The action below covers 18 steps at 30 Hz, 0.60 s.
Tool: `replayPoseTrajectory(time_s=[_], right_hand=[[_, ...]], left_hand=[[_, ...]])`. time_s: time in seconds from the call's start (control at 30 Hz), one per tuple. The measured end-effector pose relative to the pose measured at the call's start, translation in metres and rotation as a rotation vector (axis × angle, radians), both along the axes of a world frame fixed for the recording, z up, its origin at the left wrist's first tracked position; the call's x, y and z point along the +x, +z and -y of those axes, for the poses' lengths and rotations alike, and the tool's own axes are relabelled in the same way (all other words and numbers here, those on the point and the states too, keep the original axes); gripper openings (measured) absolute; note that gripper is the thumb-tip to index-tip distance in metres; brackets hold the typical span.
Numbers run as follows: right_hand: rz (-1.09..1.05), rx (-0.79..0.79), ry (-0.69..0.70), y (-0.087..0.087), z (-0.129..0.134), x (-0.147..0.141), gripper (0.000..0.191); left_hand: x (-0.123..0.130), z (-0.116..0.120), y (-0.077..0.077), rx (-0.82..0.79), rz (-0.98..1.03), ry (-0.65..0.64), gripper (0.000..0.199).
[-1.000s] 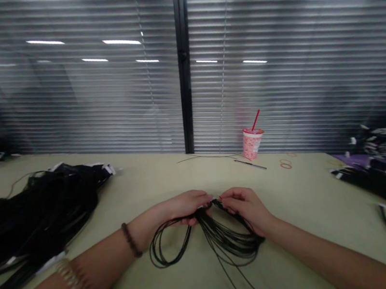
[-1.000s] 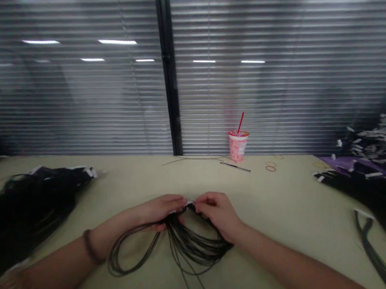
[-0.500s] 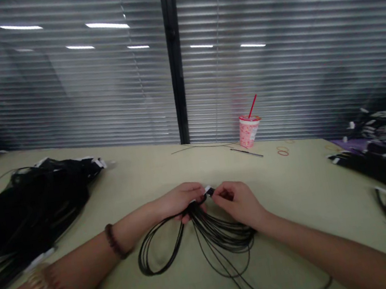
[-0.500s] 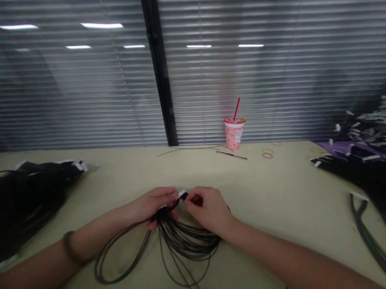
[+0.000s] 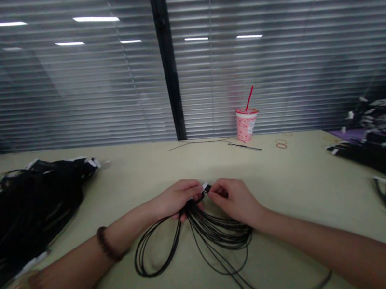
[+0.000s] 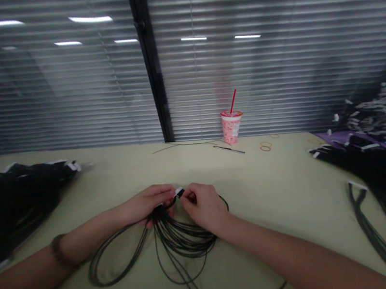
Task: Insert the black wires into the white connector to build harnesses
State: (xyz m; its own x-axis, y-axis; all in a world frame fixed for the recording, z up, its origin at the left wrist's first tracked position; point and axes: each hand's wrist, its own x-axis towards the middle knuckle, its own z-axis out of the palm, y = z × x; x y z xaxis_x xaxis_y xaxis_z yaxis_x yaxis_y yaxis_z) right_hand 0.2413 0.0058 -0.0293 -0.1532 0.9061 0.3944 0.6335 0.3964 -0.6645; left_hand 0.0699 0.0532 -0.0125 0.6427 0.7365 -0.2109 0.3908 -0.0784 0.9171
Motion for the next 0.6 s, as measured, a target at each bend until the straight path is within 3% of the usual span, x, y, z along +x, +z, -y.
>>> replayPoseTrajectory(time_s=[0.6], right_hand=[[0.067,0.118,0.009,0.0025,0.0070,-0.0027,0.011]], left_hand=[[0.0001,0.0031,0.0015,-0.006,0.011,-0.002,0.034]])
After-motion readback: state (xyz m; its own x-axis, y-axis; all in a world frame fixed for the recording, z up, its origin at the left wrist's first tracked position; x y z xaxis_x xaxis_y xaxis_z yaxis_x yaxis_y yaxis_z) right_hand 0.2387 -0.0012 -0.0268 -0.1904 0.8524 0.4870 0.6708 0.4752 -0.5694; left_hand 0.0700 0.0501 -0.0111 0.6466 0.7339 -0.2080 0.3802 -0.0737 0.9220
